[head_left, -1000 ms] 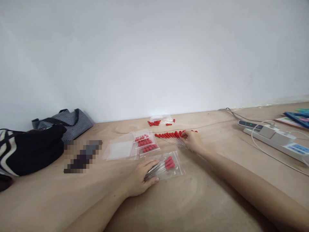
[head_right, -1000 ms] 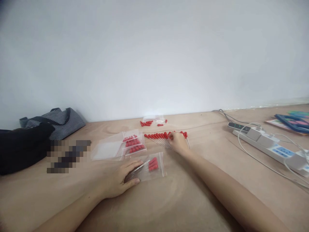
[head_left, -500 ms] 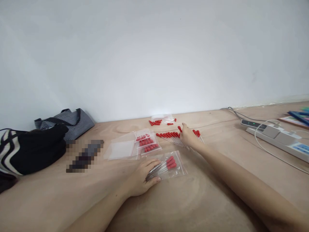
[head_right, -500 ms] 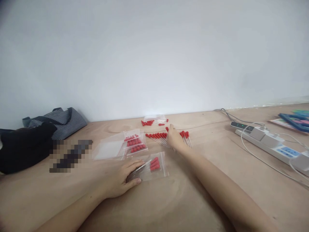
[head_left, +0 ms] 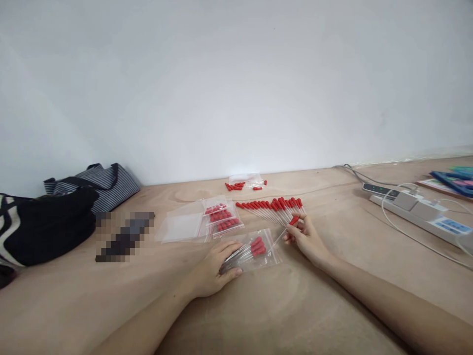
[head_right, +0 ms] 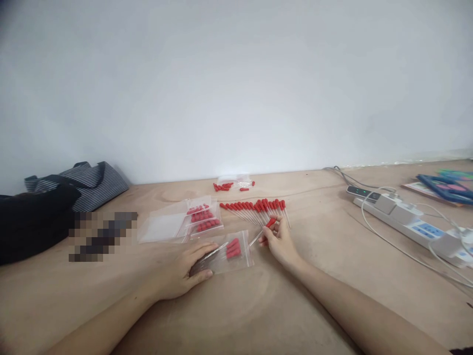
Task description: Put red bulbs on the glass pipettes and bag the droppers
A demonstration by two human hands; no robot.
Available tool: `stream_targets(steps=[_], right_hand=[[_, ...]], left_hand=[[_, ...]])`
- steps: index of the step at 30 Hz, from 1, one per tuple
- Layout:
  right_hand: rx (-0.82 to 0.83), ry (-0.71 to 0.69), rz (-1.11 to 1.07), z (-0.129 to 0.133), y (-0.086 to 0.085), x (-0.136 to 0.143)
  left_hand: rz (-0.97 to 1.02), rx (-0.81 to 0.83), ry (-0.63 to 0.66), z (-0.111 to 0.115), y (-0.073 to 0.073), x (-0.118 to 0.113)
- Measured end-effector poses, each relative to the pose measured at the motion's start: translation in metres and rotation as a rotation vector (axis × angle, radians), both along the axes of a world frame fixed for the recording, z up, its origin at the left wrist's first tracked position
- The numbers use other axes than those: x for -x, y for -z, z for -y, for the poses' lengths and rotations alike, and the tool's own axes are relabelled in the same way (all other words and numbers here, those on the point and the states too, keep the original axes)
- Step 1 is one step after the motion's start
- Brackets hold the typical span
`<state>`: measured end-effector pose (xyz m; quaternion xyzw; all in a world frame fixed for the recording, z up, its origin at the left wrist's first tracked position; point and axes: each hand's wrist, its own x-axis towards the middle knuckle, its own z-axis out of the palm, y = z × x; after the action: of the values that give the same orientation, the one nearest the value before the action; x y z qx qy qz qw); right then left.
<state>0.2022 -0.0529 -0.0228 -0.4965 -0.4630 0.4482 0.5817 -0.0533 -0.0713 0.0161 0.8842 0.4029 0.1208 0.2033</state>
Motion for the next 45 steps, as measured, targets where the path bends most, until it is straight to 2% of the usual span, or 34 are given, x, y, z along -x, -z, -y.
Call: stream_targets(steps=[4, 8, 11, 15, 18, 22, 28, 31, 33, 35, 37, 38, 40, 41, 43, 45], right_hand=[[0.02, -0.155, 0.049, 0.008, 0.004, 0.003], [-0.065, -0.302, 0.344, 0.012, 0.004, 0.001], [-0.137, -0.418, 0.507, 0.014, -0.003, 0.0], [-0.193, -0.656, 0.544, 0.016, -0.012, 0.001], [-0.152, -0.688, 0.525, 0.012, -0.01, 0.001], [-0.023, -0.638, 0.514, 0.001, -0.004, 0.003], [-0.207, -0.511, 0.726, -0.003, -0.005, 0.009], [-0.231, -0.419, 0.777, 0.0, -0.003, 0.012], [-0.172, -0.437, 0.739, -0.002, -0.001, 0.01], [-0.078, -0.52, 0.664, -0.011, -0.002, 0.004], [-0.033, -0.51, 0.646, -0.026, -0.006, -0.007], [-0.049, -0.411, 0.688, -0.035, -0.009, -0.013], [-0.064, -0.071, 0.879, -0.055, -0.016, -0.025], [-0.015, 0.065, 0.954, -0.064, -0.02, -0.03], [0.062, 0.209, 1.017, -0.079, -0.024, -0.035], [0.151, 0.252, 1.043, -0.089, -0.026, -0.035]], left_hand=[[0.0, -0.006, 0.003, 0.0, -0.001, 0.0], [0.018, -0.005, -0.003, 0.001, -0.002, -0.001], [0.024, 0.004, -0.011, 0.001, -0.002, -0.001], [0.003, 0.019, -0.014, 0.001, -0.001, 0.0], [0.012, 0.017, -0.013, 0.001, 0.0, 0.0], [0.039, 0.003, -0.022, 0.001, -0.001, 0.0], [-0.01, 0.01, -0.017, 0.001, -0.004, -0.001], [-0.002, 0.003, -0.014, 0.0, -0.002, -0.001], [0.012, -0.003, -0.009, -0.001, -0.001, 0.0], [0.01, -0.002, -0.012, -0.001, 0.0, -0.001], [-0.004, 0.003, -0.018, 0.0, -0.001, -0.001], [-0.01, 0.005, -0.02, 0.0, -0.001, -0.001], [-0.008, 0.006, -0.013, 0.0, -0.002, -0.001], [-0.002, 0.003, -0.007, 0.0, -0.002, -0.001], [0.009, -0.002, 0.003, -0.001, -0.001, 0.0], [0.011, 0.0, 0.005, -0.001, 0.0, 0.001]])
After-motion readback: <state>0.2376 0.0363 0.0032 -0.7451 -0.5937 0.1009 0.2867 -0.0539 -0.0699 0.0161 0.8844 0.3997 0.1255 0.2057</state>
